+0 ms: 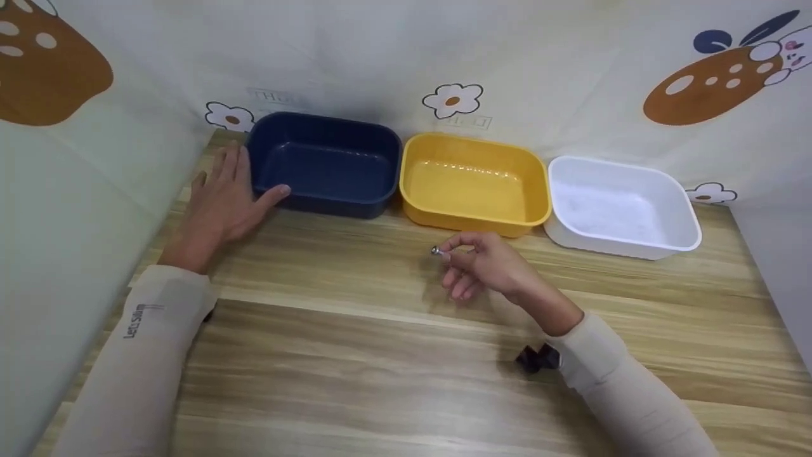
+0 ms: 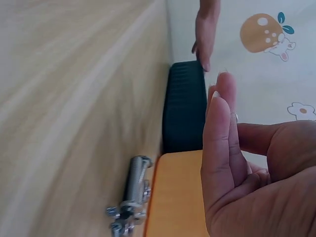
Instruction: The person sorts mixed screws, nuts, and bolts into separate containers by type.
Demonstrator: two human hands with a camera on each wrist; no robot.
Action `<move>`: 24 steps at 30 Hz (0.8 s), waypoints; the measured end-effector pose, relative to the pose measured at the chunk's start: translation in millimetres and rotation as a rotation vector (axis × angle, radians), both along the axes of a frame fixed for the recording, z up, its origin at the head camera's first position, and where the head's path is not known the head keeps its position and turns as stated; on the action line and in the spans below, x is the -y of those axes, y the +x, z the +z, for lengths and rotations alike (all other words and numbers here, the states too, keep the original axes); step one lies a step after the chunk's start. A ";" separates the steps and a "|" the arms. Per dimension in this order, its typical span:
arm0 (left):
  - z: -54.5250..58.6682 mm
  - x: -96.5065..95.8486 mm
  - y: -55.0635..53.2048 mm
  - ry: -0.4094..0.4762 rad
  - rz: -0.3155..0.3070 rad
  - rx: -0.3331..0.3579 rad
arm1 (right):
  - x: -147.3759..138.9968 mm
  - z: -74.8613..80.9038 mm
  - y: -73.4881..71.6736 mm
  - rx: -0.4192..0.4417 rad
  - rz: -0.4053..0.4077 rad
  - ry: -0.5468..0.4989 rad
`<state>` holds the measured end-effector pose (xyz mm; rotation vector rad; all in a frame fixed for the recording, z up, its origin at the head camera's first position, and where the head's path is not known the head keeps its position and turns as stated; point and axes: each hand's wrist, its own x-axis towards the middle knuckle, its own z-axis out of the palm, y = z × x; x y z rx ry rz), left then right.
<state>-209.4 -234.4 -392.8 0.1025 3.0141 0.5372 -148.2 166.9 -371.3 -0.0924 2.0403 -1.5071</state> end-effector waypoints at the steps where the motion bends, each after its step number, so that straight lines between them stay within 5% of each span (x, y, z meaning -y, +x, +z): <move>1: -0.1 0.0 -0.2 0.000 0.001 -0.003 | 1.6 1.8 -1.6 -0.002 -0.005 -0.009; 24: -1.9 0.1 -1.1 -0.014 -0.004 -0.002 | 58.7 11.5 -29.2 0.058 -0.052 -0.176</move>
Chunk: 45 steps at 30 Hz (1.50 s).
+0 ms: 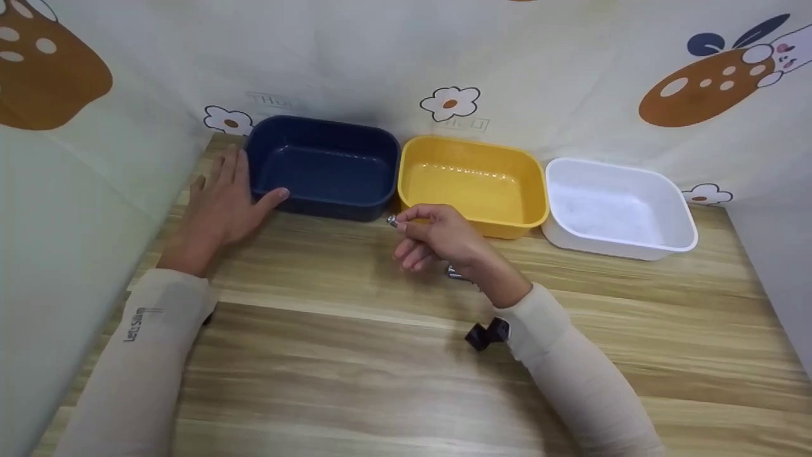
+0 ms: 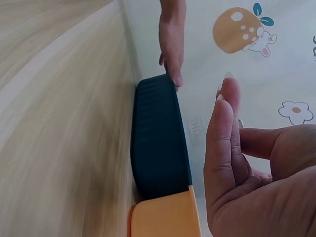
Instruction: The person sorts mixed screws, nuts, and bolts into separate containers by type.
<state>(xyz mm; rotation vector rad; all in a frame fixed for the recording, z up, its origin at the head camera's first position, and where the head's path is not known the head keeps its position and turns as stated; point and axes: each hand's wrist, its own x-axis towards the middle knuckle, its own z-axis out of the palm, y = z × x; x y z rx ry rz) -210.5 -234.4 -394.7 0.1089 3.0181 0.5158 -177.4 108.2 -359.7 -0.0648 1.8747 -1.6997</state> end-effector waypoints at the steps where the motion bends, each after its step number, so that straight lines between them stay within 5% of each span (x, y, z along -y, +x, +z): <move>1: -0.1 -0.3 -0.1 -0.001 -0.001 -0.001 | 2.7 -0.7 -1.0 0.002 -0.001 -0.007; 26: 0.8 -6.1 -7.3 0.015 -0.022 0.004 | 45.3 -7.1 -31.5 0.015 -0.088 -0.065; 45: 0.0 0.0 -2.1 0.002 -0.008 -0.004 | 59.5 -8.1 -55.0 0.047 -0.205 -0.140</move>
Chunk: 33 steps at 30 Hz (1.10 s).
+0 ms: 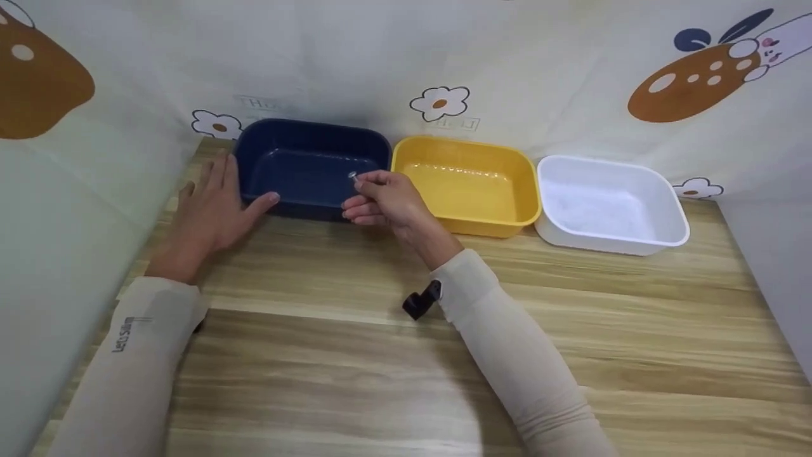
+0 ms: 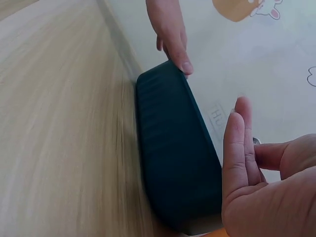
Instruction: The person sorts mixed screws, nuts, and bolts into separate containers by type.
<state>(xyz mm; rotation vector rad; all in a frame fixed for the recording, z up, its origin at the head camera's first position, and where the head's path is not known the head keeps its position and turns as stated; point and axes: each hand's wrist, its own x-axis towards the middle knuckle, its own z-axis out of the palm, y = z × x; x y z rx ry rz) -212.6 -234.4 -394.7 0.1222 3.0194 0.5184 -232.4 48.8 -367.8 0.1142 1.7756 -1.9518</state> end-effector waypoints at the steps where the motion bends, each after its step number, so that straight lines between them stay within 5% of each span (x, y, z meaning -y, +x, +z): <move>1: 0.1 0.7 0.5 0.000 0.001 0.003 | 1.0 -0.6 0.0 0.003 0.002 -0.003; 33: 1.5 -0.2 2.1 0.005 0.002 0.015 | -1.6 1.3 0.3 0.024 0.061 0.002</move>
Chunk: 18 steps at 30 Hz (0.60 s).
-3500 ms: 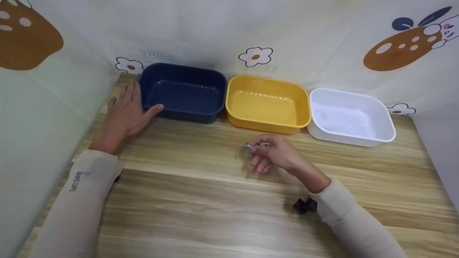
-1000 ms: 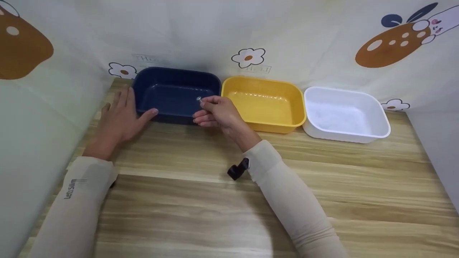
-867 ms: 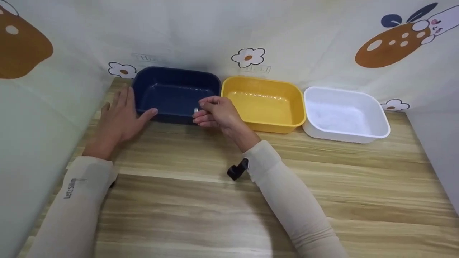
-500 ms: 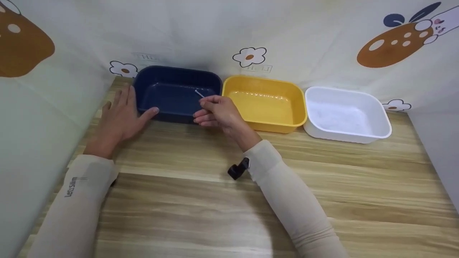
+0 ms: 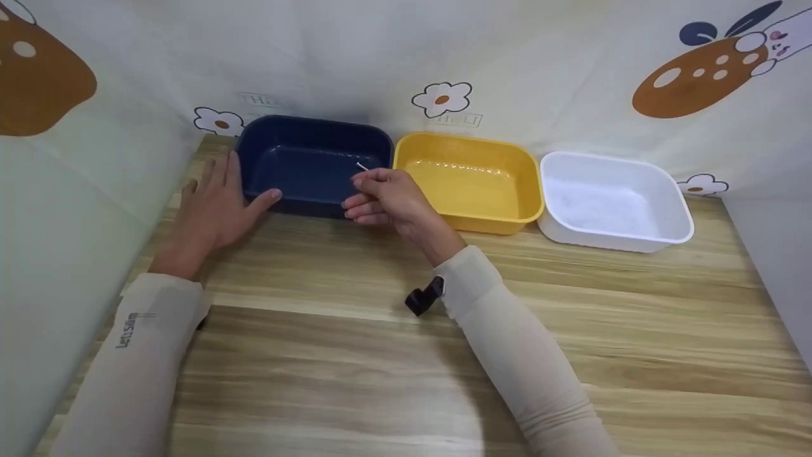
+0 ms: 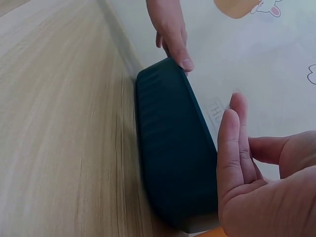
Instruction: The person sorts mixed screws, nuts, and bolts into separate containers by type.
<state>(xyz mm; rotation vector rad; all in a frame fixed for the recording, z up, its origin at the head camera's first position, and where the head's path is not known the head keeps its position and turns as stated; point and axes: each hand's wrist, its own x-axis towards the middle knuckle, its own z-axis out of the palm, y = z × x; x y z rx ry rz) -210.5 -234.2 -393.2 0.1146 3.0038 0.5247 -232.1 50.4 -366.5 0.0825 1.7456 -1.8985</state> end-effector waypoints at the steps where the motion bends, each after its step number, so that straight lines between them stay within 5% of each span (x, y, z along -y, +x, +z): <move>1: -0.3 -0.1 0.1 0.000 0.000 0.001 | -0.7 0.0 0.1 -0.003 0.004 0.004; 18: -1.0 -0.1 -0.7 0.007 0.002 -0.002 | -16.6 1.6 10.6 -0.003 0.125 0.072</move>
